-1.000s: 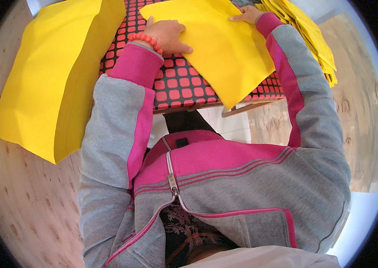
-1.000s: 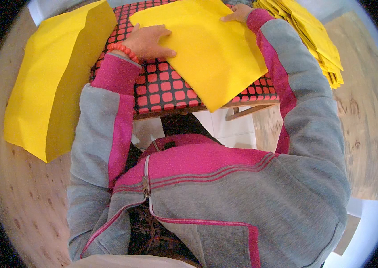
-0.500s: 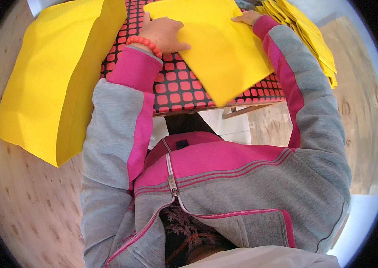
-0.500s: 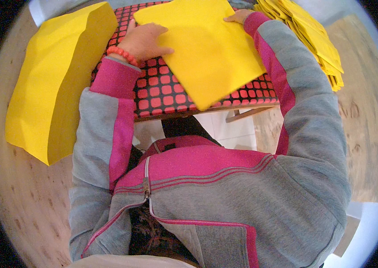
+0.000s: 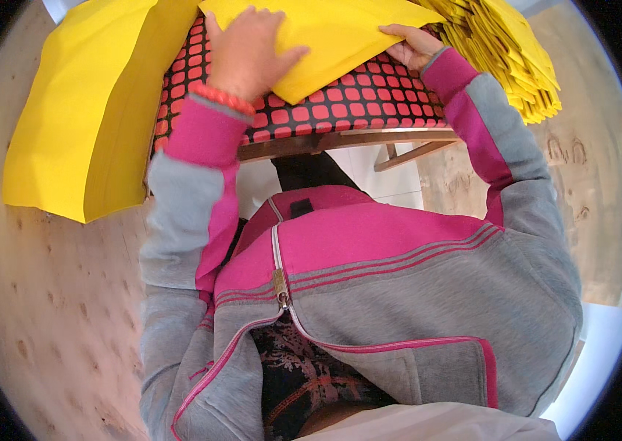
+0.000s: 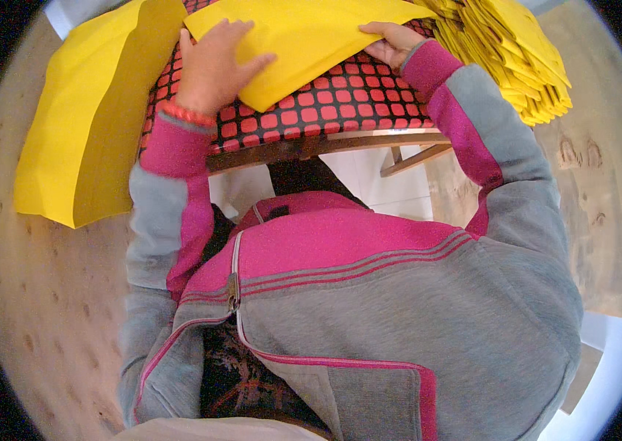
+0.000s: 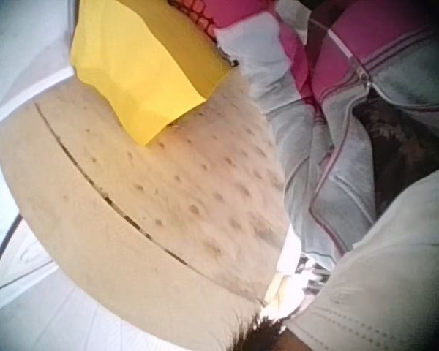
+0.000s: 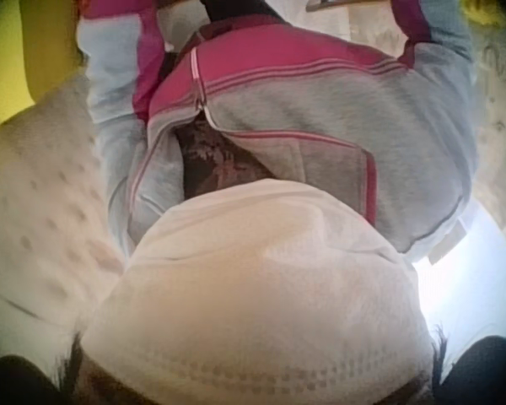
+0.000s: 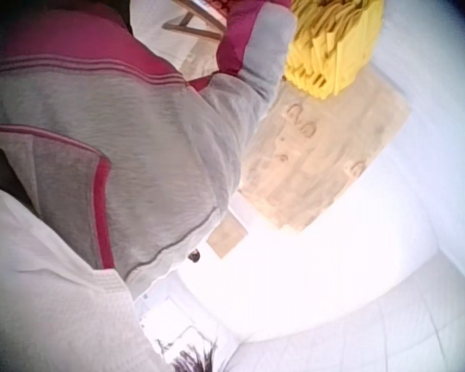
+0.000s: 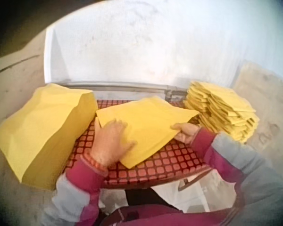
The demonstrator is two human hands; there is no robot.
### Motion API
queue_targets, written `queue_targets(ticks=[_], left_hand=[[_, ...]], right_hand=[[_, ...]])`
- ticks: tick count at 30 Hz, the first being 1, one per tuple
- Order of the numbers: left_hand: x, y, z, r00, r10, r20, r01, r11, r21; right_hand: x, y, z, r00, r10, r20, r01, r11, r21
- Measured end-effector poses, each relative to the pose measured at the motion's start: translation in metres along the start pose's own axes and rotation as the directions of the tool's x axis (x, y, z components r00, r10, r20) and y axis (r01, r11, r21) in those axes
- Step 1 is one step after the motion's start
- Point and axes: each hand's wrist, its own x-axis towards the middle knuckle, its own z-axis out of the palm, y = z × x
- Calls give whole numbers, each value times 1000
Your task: The person folds yellow paper sheets by hand on a patterned table, repeatedly folding edges and stacking completed pieces. The person handles the paper one at a time, aligning edges and pressing folds before placing finished sheets into a growing stack.
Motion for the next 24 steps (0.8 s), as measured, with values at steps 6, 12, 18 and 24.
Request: queue_targets(ticks=[6,12,18,24], left_hand=[[-39,93,-12,994,86,-74,-81,995,65],[-36,86,-6,990,122,-65,-105,968,227],[-60,84,-17,981,186,-53,-174,969,177],[-60,79,-31,974,224,32,-226,961,157]], right_hand=[[-53,25,24,997,-17,72,9,994,107],[-93,37,27,986,66,154,-99,971,216],[-202,45,49,844,254,472,-112,945,-308],[-186,52,70,321,-639,699,791,-225,-569]])
